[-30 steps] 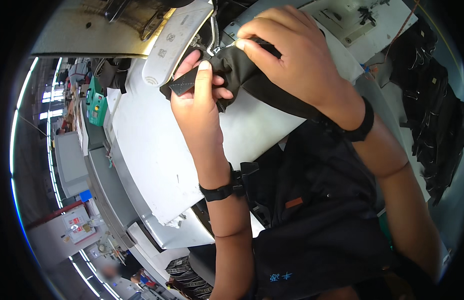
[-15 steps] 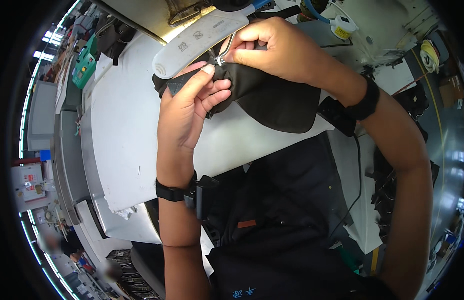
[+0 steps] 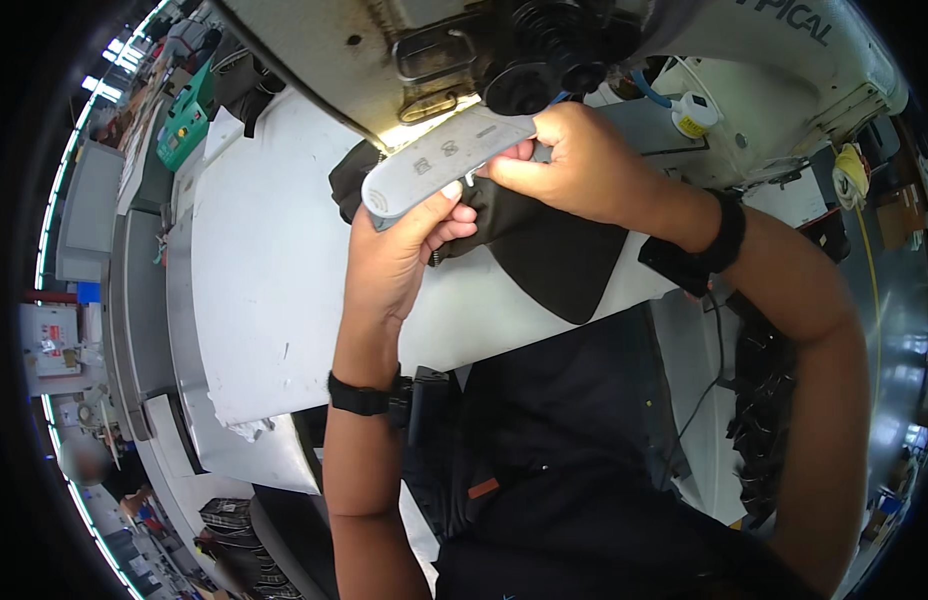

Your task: Sewing and repairing a brown fabric bag using an industrial sewing machine.

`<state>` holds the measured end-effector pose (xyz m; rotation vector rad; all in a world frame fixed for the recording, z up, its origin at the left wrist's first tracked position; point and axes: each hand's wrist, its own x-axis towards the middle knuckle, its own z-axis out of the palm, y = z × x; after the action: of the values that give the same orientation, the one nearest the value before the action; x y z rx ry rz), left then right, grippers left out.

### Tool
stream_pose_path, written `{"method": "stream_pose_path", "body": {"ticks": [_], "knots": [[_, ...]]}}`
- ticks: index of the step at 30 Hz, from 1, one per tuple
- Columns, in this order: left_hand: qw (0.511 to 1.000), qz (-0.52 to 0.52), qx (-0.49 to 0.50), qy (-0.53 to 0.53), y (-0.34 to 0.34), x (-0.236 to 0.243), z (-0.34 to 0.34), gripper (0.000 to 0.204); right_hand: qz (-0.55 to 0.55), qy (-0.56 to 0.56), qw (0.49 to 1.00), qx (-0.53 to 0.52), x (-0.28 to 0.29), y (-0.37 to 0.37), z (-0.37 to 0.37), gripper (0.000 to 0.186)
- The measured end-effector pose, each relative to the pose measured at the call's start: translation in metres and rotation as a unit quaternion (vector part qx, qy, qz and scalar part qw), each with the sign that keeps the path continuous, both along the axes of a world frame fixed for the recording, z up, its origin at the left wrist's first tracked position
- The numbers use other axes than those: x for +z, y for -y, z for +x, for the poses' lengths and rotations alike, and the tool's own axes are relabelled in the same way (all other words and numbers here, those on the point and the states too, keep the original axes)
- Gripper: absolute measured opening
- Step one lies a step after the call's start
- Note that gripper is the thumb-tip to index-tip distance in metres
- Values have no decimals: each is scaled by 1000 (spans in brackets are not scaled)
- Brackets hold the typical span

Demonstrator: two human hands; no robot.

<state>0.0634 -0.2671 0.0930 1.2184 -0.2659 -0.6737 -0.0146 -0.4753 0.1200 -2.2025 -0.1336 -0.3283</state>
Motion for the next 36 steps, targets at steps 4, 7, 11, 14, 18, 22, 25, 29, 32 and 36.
{"method": "stream_pose_path", "body": {"ticks": [4,7,11,14,18,22,25,29,32,36], "knots": [[999,-11,-10,47,12,-1,-3,34,10,57,998,7,-12,9,3,14],[995,-36,45,79,10,-15,-7,33,16,72,997,27,-11,4,9,15],[989,-74,65,110,17,-25,-11,32,14,87,996,-3,-17,3,13,15],[988,-70,47,129,20,-28,-12,28,20,86,996,-3,-15,5,8,16],[992,-79,34,95,17,-27,-16,26,40,65,997,28,-12,8,0,17],[995,-59,43,71,12,-17,-12,22,52,53,995,67,-11,11,13,19],[994,-57,45,82,13,-19,-9,23,41,45,995,80,-10,15,16,20],[993,-42,45,103,8,-15,-8,30,21,50,995,79,-10,14,15,19],[994,-33,36,102,11,-12,-9,33,21,50,996,66,-10,15,9,18],[993,-7,34,109,11,-8,-9,35,22,77,995,52,-10,14,8,14]]}}
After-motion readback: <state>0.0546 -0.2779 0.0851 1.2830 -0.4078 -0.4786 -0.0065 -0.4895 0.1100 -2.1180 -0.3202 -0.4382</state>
